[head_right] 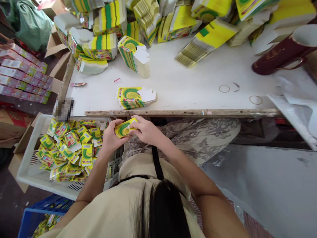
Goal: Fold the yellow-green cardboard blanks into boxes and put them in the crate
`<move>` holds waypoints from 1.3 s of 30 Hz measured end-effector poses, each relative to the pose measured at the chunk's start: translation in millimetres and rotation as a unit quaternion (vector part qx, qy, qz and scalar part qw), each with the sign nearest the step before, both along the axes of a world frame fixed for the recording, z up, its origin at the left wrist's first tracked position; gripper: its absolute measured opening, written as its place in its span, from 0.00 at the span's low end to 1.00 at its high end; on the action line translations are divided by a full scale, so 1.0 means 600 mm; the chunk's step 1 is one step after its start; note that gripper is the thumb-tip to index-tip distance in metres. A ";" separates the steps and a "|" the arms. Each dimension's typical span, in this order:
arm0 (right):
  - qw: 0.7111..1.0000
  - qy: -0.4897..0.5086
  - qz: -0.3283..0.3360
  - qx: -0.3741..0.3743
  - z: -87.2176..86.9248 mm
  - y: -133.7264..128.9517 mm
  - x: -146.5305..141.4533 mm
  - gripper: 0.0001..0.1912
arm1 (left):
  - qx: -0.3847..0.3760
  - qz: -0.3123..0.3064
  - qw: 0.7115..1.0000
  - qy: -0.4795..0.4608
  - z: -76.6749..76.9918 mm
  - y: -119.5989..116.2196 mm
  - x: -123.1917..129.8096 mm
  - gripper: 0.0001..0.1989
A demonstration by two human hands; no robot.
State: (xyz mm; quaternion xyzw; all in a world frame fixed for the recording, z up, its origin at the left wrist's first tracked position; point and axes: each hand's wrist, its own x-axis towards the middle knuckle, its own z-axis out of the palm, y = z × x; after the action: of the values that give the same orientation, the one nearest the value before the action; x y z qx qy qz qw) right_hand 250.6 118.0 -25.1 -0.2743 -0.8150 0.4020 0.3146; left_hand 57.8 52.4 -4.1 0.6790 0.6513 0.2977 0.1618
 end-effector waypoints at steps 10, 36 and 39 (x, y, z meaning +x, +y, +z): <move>0.993 0.084 0.003 -0.078 0.002 0.000 0.006 0.17 | -0.010 0.002 1.000 -0.015 0.007 -0.002 0.004 0.31; 0.968 -0.067 -0.234 0.069 0.033 0.132 -0.058 0.13 | -0.050 0.032 0.972 -0.226 -0.025 -0.004 -0.040 0.28; 0.988 0.044 -0.138 -0.052 0.041 0.081 -0.065 0.20 | 0.008 0.062 0.950 -0.306 -0.020 0.033 0.004 0.32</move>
State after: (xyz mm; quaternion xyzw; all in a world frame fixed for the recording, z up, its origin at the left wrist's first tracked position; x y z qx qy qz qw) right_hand 211.7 166.8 -0.4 -0.3818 -0.7327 0.4085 0.3881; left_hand 60.1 72.1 -15.9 0.5149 0.6092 0.5059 0.3284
